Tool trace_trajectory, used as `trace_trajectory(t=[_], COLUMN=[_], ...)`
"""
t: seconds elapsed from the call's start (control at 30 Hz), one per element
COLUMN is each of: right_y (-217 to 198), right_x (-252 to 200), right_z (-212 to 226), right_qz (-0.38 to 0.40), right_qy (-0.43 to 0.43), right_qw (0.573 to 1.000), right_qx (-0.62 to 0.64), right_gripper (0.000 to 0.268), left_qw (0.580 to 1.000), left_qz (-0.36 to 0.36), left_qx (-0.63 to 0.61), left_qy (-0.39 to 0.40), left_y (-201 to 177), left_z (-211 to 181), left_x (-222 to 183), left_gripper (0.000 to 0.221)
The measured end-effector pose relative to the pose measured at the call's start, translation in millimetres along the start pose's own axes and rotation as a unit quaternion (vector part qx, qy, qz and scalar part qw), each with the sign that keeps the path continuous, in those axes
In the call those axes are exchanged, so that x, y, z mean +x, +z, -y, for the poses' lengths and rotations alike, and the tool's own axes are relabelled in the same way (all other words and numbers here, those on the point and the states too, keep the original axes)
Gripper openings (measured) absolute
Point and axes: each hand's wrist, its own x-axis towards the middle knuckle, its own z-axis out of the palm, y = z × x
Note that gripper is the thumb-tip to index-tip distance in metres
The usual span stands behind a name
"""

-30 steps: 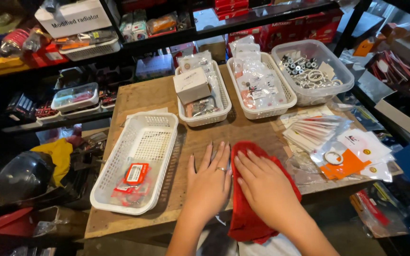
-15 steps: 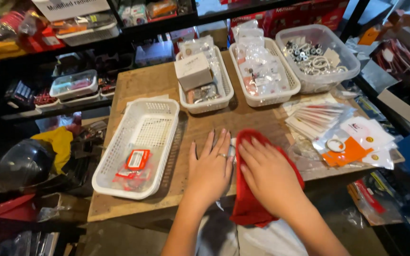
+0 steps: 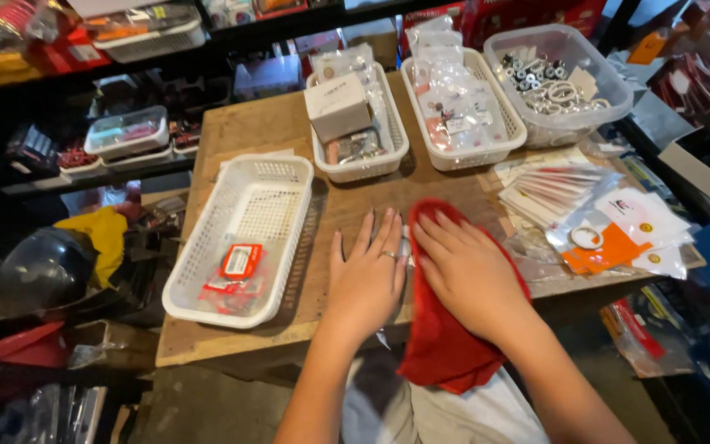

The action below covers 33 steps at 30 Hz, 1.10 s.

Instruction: Cleaning and organizing small motorcycle gaskets and O-rings at a workbench in a parts room.

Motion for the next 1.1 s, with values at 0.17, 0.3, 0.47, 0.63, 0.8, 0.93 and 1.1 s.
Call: trace_trajectory(t=[0.17, 0.3, 0.47, 0.63, 0.8, 0.93, 1.1], right_y=[-21, -15, -25, -12, -17, -21, -26], right_x=[-41, -52, -61, -67, -63, -52, -14], right_z=[-20, -27, -15, -27, -27, -24, 8], right_qz=[-0.021, -0.068, -0.208, -0.234, -0.243, -0.262, -0.256], right_qy=[0.015, 0.048, 0.179, 0.203, 0.224, 0.263, 0.127], right_qw=[0.996, 0.986, 0.923, 0.904, 0.88, 0.841, 0.87], right_qx=[0.08, 0.148, 0.27, 0.293, 0.341, 0.394, 0.401], right_gripper=[0.037, 0.033, 0.03, 0.029, 0.032, 0.035, 0.036], left_qw=[0.999, 0.994, 0.94, 0.957, 0.966, 0.955, 0.938], left_qz=[0.039, 0.007, -0.32, -0.261, -0.222, -0.19, -0.252], left_qx=[-0.029, -0.091, 0.031, 0.016, -0.024, -0.122, -0.169], left_qy=[0.011, 0.051, 0.115, 0.127, 0.134, 0.19, 0.165], left_y=[-4, -33, -13, 3, 11, -13, -12], left_z=[10, 9, 6, -39, -52, -34, -13], left_x=[6, -3, -6, -19, -31, -40, -33], left_gripper=[0.06, 0.056, 0.05, 0.048, 0.06, 0.04, 0.037])
